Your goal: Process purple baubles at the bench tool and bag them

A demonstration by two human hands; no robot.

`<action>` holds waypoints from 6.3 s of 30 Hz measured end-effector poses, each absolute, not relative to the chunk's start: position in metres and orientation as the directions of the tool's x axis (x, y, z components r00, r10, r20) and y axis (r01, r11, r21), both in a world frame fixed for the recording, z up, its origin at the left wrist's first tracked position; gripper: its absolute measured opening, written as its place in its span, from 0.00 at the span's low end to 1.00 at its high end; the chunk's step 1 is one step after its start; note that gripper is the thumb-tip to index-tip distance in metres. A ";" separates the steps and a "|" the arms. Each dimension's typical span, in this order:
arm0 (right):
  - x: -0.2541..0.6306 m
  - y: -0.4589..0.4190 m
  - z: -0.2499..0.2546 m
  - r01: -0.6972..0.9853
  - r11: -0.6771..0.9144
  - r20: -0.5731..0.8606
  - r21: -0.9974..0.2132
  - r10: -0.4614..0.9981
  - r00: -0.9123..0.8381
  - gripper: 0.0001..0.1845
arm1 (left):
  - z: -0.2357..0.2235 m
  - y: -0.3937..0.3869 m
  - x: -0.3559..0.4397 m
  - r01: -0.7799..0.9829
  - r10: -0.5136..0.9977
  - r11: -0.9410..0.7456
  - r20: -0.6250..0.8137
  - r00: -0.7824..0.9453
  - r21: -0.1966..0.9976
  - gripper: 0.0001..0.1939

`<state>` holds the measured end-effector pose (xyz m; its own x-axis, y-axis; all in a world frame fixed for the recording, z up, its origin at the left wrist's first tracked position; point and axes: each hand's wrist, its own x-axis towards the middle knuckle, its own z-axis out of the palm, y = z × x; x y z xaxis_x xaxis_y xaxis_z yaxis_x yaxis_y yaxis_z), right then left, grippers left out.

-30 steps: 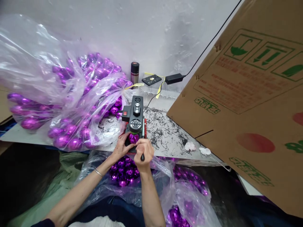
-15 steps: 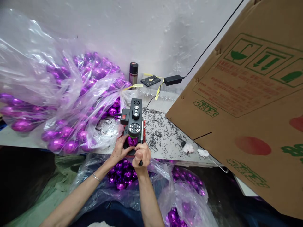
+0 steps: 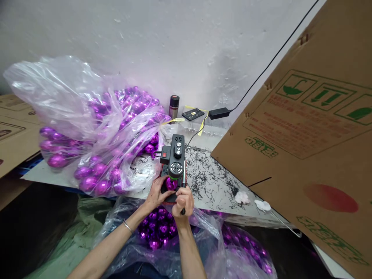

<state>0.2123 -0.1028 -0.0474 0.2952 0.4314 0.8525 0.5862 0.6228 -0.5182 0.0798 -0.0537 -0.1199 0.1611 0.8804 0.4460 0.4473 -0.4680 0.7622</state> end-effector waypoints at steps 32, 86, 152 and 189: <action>0.208 -0.106 0.023 0.535 0.640 0.831 -0.552 0.479 0.283 0.20 | -0.042 0.071 0.016 0.732 0.959 -0.250 0.264 0.099 0.634 0.26; 0.212 -0.109 0.040 0.580 0.588 0.811 -0.563 0.527 0.254 0.18 | -0.095 -0.070 0.069 0.346 0.948 -0.315 0.282 0.146 0.884 0.28; 0.205 -0.103 0.036 0.467 0.594 0.755 -0.655 0.492 0.433 0.22 | -0.115 -0.104 0.064 0.398 0.807 -0.590 0.526 0.267 0.703 0.30; 0.199 -0.098 0.054 0.427 0.581 0.720 -0.693 0.525 0.455 0.25 | -0.068 -0.072 0.041 -0.329 0.989 0.147 -0.150 0.016 0.933 0.32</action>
